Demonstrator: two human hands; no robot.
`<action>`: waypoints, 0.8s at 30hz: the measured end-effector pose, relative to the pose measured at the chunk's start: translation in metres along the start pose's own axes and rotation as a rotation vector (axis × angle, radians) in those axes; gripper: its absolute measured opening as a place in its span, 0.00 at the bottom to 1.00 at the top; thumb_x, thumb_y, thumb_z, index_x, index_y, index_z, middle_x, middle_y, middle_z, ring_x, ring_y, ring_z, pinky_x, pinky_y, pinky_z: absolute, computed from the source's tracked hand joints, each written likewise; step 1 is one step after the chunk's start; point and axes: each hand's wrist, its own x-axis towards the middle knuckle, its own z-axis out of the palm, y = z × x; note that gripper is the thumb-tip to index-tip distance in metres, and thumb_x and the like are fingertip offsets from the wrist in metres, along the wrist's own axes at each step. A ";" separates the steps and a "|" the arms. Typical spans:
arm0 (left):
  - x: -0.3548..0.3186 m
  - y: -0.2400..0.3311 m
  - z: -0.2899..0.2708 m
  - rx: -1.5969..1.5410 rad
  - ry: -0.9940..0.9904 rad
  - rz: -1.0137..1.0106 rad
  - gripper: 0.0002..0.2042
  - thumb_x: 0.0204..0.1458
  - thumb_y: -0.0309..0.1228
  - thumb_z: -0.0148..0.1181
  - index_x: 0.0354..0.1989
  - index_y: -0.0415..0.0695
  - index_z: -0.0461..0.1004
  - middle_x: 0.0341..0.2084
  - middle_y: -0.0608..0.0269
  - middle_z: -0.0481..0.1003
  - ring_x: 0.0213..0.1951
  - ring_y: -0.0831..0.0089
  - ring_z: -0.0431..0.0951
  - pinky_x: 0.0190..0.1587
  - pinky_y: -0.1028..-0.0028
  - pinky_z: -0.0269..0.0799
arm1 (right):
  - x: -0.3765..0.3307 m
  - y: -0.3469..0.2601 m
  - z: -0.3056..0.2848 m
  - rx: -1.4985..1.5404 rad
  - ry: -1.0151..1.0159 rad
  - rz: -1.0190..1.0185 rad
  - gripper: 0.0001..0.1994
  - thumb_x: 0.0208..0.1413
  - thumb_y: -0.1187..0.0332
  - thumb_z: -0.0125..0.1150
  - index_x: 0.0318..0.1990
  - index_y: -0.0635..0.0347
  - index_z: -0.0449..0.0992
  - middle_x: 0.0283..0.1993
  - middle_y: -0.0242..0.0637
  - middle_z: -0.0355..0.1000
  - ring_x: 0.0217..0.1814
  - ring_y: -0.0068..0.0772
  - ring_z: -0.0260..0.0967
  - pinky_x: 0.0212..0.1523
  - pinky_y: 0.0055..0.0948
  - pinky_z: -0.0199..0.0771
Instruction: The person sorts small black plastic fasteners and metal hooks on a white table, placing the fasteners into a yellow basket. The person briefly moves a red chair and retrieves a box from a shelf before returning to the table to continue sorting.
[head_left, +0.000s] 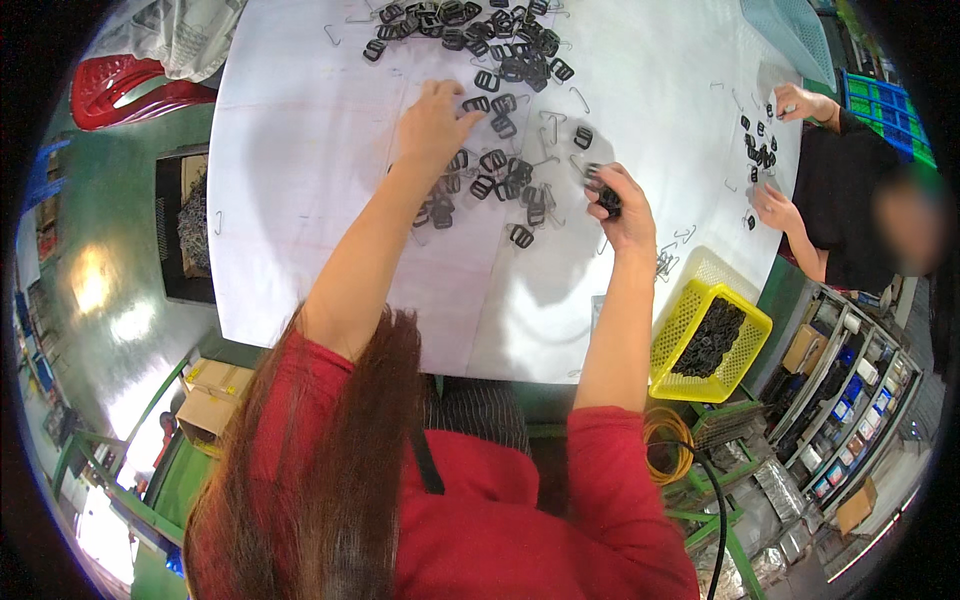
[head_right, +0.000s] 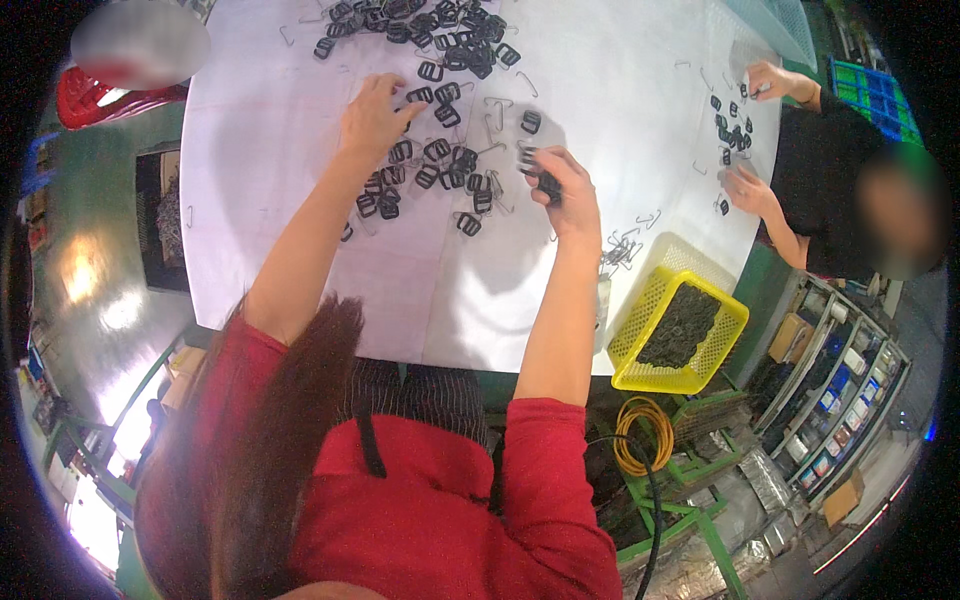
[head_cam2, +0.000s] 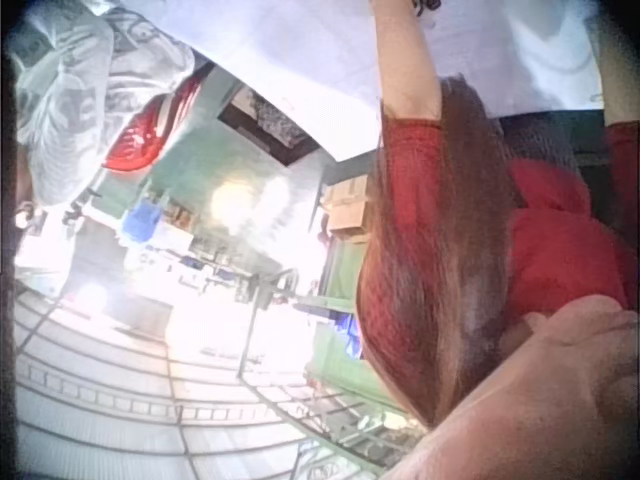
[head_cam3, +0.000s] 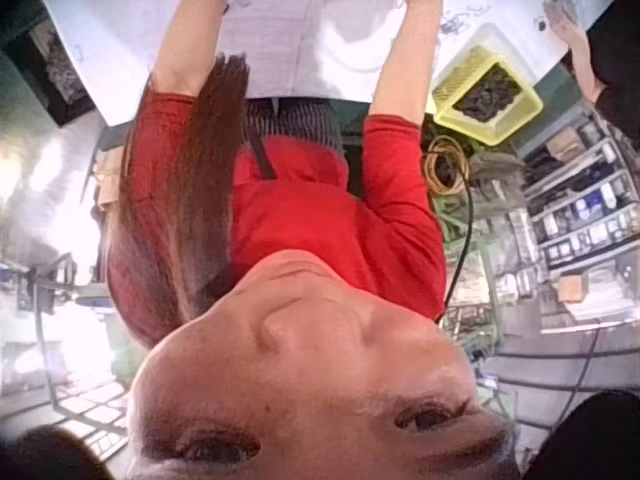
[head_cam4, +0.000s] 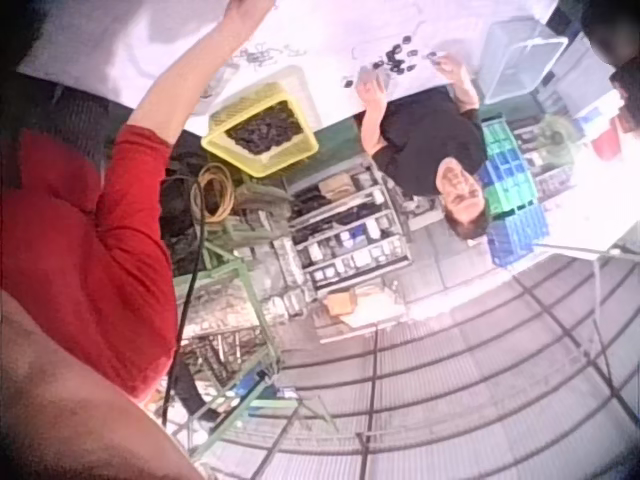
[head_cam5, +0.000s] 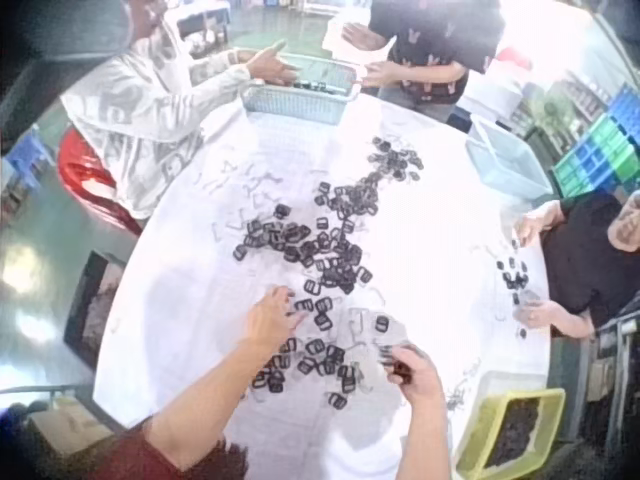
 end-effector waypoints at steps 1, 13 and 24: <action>0.003 0.001 0.004 0.041 -0.051 0.001 0.16 0.44 0.40 0.63 0.41 0.48 0.73 0.32 0.57 0.75 0.30 0.63 0.75 0.34 0.68 0.69 | -0.005 -0.004 0.003 0.216 -0.007 0.007 0.10 0.48 0.64 0.62 0.33 0.60 0.73 0.24 0.32 0.69 0.26 0.24 0.67 0.18 0.19 0.56; 0.025 0.006 -0.018 -0.700 -0.334 -0.319 0.13 0.49 0.39 0.59 0.36 0.42 0.74 0.27 0.63 0.75 0.34 0.75 0.76 0.30 0.74 0.68 | 0.062 0.013 0.013 -0.611 0.200 -0.125 0.14 0.47 0.59 0.66 0.33 0.61 0.75 0.25 0.31 0.70 0.28 0.21 0.68 0.24 0.19 0.66; 0.020 -0.008 -0.014 -0.513 -0.556 -0.290 0.13 0.45 0.37 0.64 0.33 0.40 0.77 0.21 0.71 0.71 0.24 0.82 0.66 0.24 0.80 0.60 | 0.047 0.008 0.047 -0.551 -0.005 0.015 0.15 0.46 0.60 0.66 0.34 0.62 0.74 0.31 0.34 0.72 0.30 0.21 0.69 0.23 0.19 0.67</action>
